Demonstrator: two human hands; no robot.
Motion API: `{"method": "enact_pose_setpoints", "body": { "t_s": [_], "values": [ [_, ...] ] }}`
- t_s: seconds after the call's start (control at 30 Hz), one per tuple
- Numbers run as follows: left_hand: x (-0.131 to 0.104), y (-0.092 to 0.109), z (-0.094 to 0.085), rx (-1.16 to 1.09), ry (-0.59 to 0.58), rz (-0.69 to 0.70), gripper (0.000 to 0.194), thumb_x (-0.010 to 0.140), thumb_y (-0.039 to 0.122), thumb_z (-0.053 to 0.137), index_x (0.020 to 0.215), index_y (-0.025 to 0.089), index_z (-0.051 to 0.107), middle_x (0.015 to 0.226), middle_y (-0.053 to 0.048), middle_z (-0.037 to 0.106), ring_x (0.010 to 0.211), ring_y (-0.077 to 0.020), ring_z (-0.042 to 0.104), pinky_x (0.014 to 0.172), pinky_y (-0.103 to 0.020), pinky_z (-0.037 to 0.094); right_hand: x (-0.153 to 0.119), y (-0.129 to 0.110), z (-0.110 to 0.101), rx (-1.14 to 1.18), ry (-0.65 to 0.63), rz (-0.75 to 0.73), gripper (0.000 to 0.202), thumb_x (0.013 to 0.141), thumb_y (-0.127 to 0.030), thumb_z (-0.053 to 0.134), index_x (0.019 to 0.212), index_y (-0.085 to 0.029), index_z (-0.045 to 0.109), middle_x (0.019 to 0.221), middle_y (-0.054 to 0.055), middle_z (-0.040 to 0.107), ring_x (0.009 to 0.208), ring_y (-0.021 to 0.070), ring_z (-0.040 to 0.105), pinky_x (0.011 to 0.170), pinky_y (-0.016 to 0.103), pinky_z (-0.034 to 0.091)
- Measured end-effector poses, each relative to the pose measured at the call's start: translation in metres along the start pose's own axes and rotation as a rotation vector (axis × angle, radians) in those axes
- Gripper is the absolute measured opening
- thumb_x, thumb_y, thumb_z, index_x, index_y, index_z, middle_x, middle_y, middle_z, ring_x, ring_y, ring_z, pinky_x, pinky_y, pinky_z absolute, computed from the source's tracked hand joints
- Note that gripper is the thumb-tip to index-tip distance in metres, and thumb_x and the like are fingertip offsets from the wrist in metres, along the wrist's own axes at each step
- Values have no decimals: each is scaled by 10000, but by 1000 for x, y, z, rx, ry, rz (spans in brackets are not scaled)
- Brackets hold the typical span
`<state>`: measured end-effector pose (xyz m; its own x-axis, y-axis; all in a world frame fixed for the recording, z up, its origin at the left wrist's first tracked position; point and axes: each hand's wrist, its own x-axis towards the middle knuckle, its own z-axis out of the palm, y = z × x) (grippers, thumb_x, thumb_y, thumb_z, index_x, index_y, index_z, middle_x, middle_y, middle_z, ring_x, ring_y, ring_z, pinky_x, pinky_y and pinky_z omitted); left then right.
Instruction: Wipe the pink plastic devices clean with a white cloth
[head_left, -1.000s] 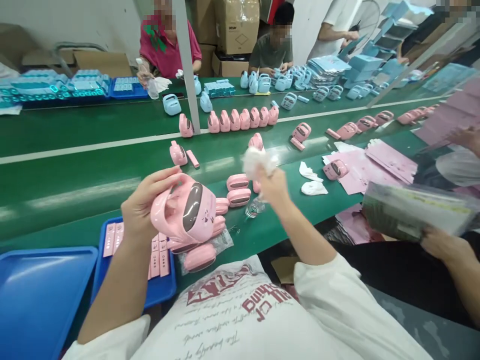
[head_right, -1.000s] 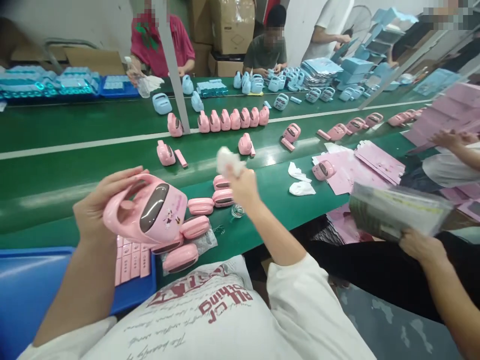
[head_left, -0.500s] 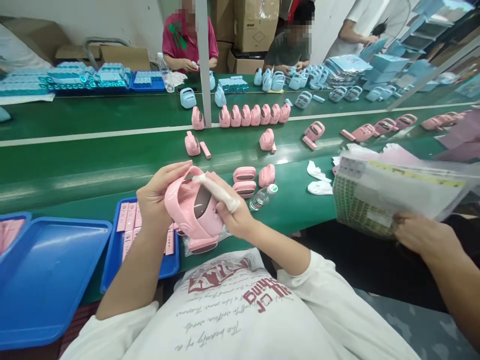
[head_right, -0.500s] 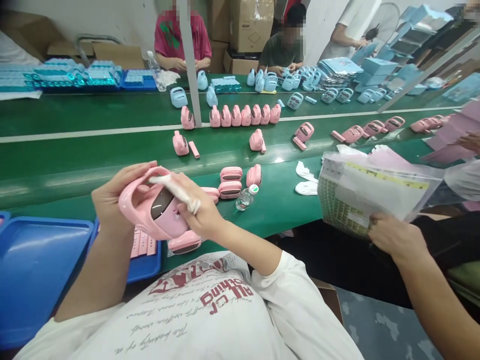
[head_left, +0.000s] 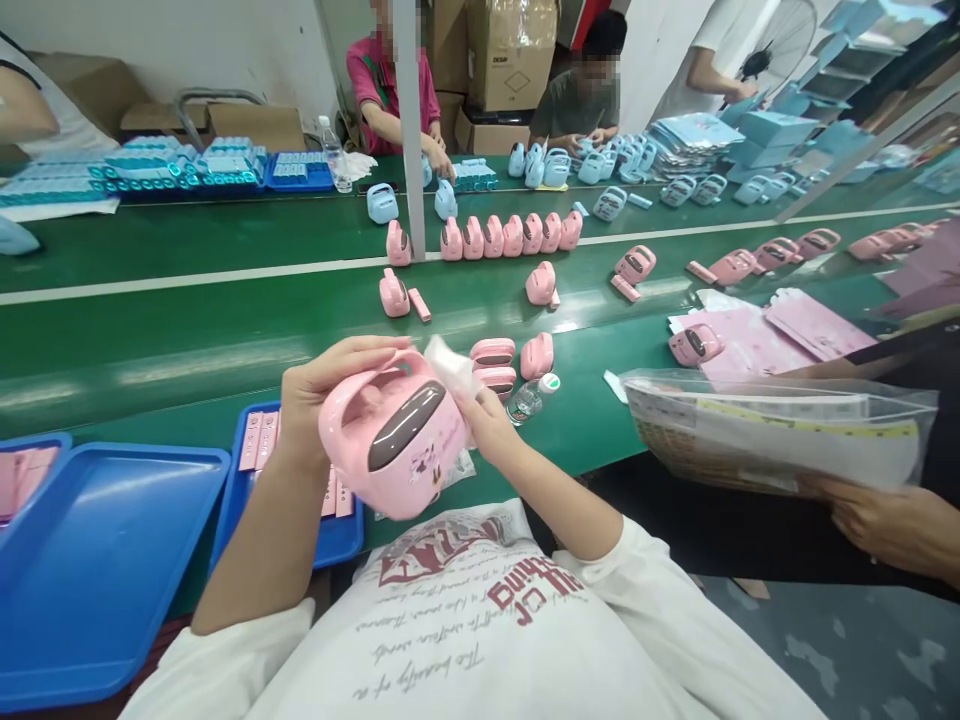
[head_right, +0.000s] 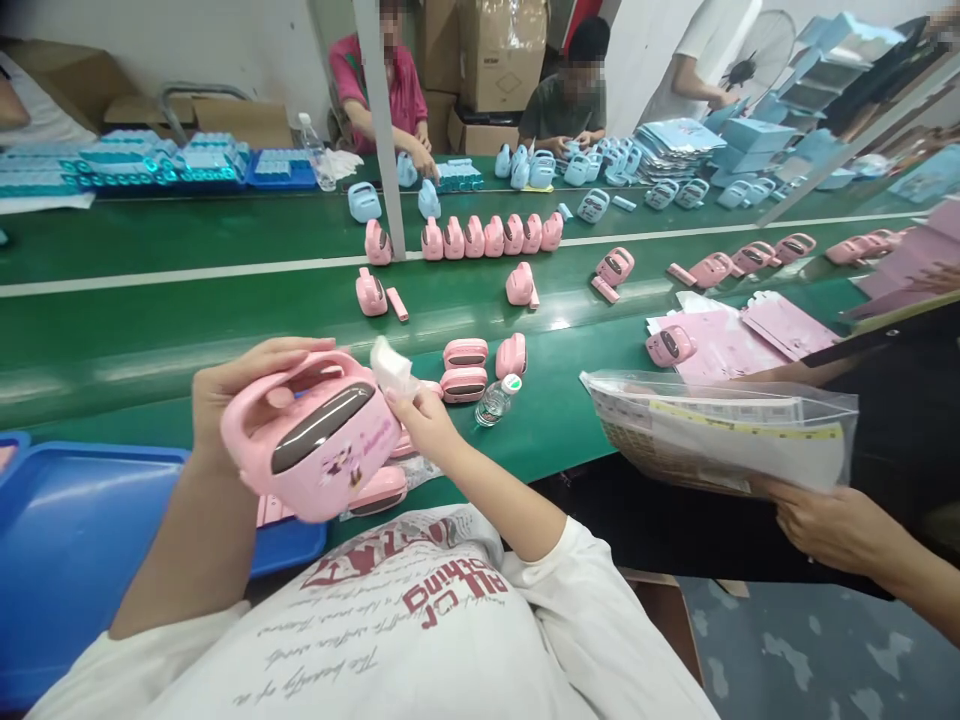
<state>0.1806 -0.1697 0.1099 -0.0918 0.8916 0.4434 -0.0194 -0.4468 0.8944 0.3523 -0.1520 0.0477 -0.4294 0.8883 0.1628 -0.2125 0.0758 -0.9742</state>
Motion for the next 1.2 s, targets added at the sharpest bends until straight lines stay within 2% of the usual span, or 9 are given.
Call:
{"method": "enact_pose_setpoints", "body": {
  "t_s": [0.1, 0.23, 0.43, 0.6, 0.73, 0.87, 0.93, 1.03, 1.2],
  "values": [
    [0, 3, 9, -99, -1, -221, 277, 664, 393, 782, 888, 230, 775, 955, -85, 734, 830, -254, 701, 720, -360, 588, 1, -5, 10, 347, -59, 170, 720, 658, -762, 583, 1105, -200, 636, 1101, 72, 709, 1124, 284, 616, 960, 438, 506],
    [8, -7, 11, -66, 18, -326, 343, 690, 448, 746, 925, 198, 761, 919, -102, 738, 778, -257, 697, 686, -358, 570, 0, -11, 17, 581, -72, 321, 628, 597, -665, 690, 1002, -188, 640, 908, 70, 738, 956, 270, 678, 858, 404, 548],
    [16, -48, -14, 262, 39, -521, 582, 547, 461, 819, 1021, 141, 715, 947, -121, 726, 869, -270, 671, 787, -379, 525, 6, 17, 11, 807, 219, 561, 408, 608, -461, 720, 885, -165, 678, 873, 61, 748, 799, 216, 684, 729, 340, 568],
    [-22, -66, -14, 37, 175, -667, 680, 695, 641, 609, 1169, 153, 607, 1121, -135, 665, 961, -249, 649, 743, -342, 539, 6, 33, 13, 714, 418, 444, 371, 570, -362, 787, 863, -169, 667, 790, 23, 738, 721, 183, 679, 700, 306, 571],
    [-48, -76, 3, -28, 145, -627, 818, 531, 443, 838, 1249, 214, 520, 1207, -103, 614, 1051, -245, 617, 801, -305, 534, 7, 37, 15, 607, 488, 250, 415, 571, -308, 815, 938, -193, 659, 853, -13, 736, 780, 154, 684, 760, 272, 567],
    [-47, -84, 0, -150, 126, -712, 780, 499, 482, 842, 1163, 185, 560, 1077, -120, 654, 974, -279, 642, 744, -334, 547, 14, 49, 2, 708, 651, 369, 256, 684, -302, 741, 886, -175, 647, 830, 18, 743, 819, 185, 699, 788, 319, 578],
    [-44, -80, -5, -36, 117, -635, 846, 445, 456, 868, 1188, 202, 554, 1130, -121, 639, 1033, -310, 623, 794, -375, 545, 20, 51, -9, 721, 693, 390, 227, 710, -292, 715, 885, -169, 638, 843, 34, 746, 861, 196, 702, 816, 332, 574],
    [-42, -68, -6, 326, 17, -466, 972, 405, 383, 894, 1285, 234, 509, 1302, -125, 556, 1202, -349, 531, 976, -463, 466, 29, 42, -21, 590, 597, 268, 299, 760, -419, 671, 940, -182, 642, 958, 48, 745, 982, 212, 684, 903, 364, 549],
    [-41, -62, 4, 669, -136, -245, 1099, 484, 401, 860, 1435, 225, 338, 1398, -158, 466, 1284, -372, 454, 1058, -509, 379, 37, 12, -15, -152, 128, -14, 400, 886, -502, 461, 1006, -192, 684, 1093, 70, 715, 1084, 241, 635, 1007, 428, 467]
  ]
}}
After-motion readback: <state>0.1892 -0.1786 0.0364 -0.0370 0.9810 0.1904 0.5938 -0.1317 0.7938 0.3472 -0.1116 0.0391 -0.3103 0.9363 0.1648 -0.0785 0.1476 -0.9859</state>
